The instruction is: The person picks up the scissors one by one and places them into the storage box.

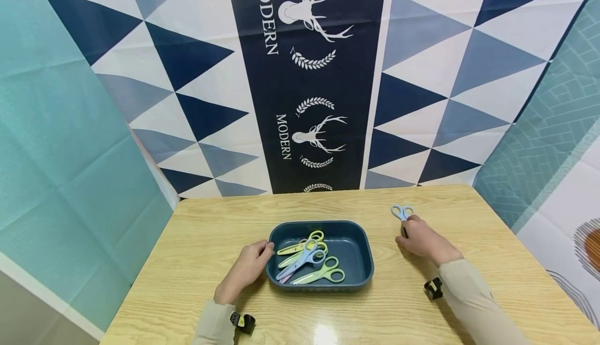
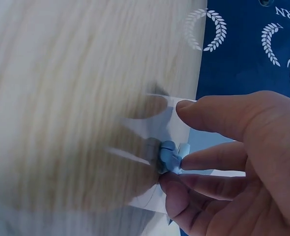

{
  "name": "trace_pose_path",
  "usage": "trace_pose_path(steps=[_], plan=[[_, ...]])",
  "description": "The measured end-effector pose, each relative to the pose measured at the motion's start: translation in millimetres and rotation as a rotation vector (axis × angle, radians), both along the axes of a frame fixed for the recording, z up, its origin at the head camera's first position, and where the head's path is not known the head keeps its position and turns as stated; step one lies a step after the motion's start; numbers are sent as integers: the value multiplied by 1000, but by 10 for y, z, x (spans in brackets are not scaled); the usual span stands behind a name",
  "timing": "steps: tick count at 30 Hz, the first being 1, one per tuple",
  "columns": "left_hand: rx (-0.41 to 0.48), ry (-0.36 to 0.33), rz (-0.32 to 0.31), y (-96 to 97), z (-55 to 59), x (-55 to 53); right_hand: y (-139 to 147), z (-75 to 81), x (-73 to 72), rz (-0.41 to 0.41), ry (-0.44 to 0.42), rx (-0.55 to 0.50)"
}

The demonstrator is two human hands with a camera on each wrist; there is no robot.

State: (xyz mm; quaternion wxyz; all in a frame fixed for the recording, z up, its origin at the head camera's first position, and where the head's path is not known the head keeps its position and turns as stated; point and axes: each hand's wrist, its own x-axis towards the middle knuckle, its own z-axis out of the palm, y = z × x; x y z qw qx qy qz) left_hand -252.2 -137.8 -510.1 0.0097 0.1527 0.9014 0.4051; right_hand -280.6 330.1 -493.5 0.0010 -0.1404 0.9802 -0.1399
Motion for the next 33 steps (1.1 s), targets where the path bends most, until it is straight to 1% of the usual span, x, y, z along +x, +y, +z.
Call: trace_pose_path(steps=[4,10,12,17,21,28,33], plan=[[1,-1,3,2,-2,-8,-2,26,-3,3,-1,-10],[-1,0,3,8,5,-6,16,90,-19,13,26,-22],[-3,3,4,10,9,-5,22,118,-25,1,24,-23],[-6,6,7,13,16,-9,56,164,-98,-11,31,-22],[-7,10,7,13,17,-11,111,148,-177,13,53,-28],[-9,6,9,11,20,-1,196,76,-264,64,94,-53],[-12,9,10,14,17,-1,226,46,-317,70,95,-59]])
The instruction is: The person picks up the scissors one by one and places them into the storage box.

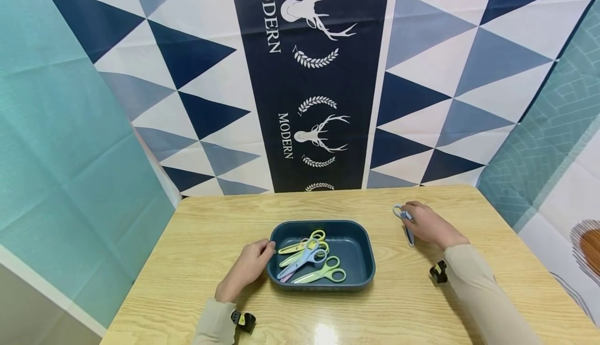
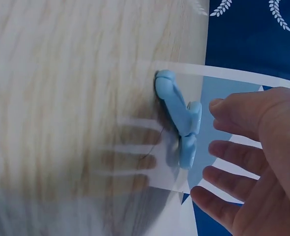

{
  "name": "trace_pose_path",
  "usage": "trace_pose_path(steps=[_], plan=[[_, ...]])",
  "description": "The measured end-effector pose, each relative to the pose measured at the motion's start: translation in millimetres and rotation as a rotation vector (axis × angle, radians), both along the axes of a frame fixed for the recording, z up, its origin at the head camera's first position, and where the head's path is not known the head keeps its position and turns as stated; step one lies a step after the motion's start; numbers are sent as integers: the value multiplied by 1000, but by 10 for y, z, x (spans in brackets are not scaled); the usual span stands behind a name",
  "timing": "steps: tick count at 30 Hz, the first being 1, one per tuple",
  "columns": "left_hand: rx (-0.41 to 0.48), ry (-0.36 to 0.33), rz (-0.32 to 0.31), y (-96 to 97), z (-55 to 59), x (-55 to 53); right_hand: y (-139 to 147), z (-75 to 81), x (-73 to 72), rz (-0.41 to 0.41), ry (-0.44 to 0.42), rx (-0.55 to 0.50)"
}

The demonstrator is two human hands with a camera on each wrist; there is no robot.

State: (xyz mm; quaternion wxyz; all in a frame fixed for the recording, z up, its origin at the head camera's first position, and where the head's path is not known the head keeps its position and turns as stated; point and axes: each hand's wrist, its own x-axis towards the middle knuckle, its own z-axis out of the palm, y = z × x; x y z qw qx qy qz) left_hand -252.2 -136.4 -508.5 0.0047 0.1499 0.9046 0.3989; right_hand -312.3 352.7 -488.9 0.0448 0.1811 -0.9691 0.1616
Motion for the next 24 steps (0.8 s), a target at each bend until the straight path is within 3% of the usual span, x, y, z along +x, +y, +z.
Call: trace_pose_path(steps=[18,24], plan=[[6,3,-8,-14,-30,-11,17,-56,-86,49,-21,-63],[9,-11,-6,-11,1,1,10,-48,-99,81,-21,-38]])
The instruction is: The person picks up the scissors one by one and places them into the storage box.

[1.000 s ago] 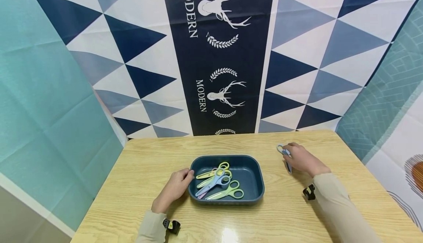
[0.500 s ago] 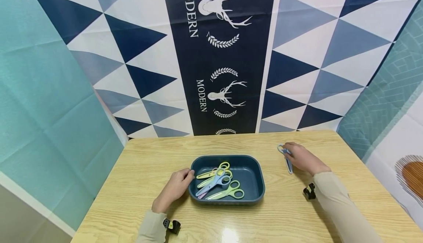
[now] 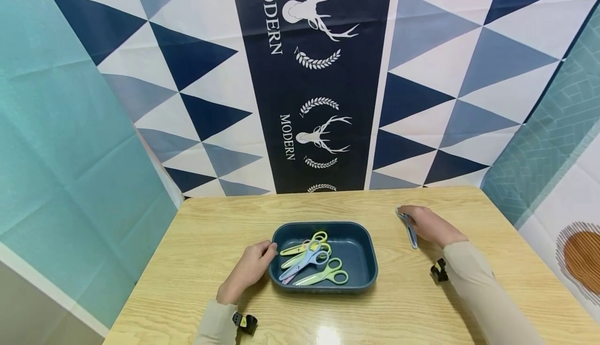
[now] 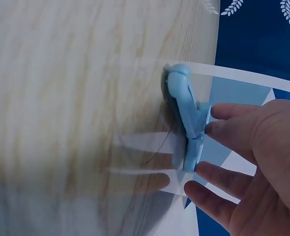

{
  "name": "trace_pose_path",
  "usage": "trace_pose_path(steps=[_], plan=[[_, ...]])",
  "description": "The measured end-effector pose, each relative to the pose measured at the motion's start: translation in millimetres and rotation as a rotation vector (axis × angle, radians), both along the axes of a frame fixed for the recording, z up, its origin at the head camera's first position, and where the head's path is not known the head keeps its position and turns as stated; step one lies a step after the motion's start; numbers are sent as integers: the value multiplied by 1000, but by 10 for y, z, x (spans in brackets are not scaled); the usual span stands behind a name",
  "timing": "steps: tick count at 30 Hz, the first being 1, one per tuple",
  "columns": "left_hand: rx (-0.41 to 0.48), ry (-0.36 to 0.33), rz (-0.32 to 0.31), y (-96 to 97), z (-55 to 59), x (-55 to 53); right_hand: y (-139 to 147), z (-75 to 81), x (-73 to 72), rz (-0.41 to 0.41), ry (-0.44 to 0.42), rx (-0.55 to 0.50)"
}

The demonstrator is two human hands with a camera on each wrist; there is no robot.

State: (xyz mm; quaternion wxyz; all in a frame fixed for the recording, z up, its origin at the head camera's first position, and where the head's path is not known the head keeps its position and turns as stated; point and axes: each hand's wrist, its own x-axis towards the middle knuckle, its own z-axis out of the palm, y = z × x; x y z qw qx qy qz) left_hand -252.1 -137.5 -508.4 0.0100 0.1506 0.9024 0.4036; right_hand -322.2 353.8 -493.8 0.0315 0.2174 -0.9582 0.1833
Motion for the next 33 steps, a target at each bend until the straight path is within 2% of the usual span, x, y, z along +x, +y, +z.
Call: trace_pose_path(steps=[9,19,28,33], plan=[[10,-2,-1,6,3,0,36,56,24,-12,16,29],[16,-5,-3,-9,-29,-7,103,65,26,-37,-14,66],[15,-5,0,-7,-38,2,139,74,110,-63,1,87],[10,4,4,-4,-33,-4,158,83,133,-84,-19,84]])
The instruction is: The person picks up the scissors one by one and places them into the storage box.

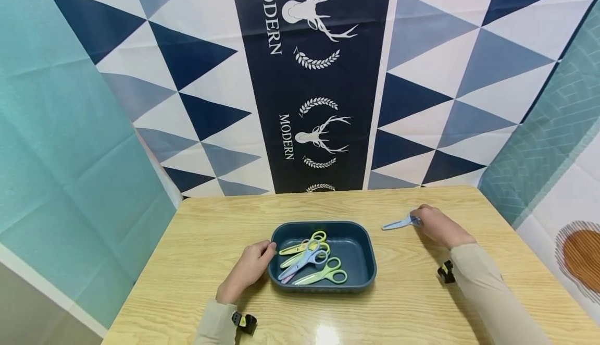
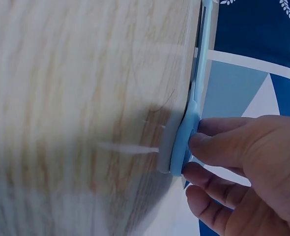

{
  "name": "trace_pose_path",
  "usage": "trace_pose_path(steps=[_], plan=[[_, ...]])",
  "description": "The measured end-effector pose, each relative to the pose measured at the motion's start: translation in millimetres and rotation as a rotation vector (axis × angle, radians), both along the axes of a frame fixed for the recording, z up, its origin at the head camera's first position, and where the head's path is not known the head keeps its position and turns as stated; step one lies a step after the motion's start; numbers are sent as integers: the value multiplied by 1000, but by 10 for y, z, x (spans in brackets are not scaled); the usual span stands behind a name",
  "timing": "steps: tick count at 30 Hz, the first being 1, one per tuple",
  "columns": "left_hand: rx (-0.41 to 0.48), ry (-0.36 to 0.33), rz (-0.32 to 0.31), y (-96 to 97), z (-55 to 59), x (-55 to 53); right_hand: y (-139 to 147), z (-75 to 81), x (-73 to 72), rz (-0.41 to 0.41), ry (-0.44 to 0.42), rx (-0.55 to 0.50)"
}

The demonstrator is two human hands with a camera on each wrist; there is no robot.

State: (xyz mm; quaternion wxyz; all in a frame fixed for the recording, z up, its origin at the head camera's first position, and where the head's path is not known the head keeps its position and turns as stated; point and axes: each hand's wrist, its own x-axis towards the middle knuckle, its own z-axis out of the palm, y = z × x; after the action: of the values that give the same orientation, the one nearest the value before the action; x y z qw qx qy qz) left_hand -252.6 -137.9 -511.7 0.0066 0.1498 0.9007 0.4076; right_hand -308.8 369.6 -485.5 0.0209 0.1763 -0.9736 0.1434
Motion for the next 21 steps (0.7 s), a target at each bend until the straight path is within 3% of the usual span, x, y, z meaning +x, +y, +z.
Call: trace_pose_path(steps=[21], plan=[[-1,-8,-3,-1,19,-12,150,-77,-19,-34,-41,-44]])
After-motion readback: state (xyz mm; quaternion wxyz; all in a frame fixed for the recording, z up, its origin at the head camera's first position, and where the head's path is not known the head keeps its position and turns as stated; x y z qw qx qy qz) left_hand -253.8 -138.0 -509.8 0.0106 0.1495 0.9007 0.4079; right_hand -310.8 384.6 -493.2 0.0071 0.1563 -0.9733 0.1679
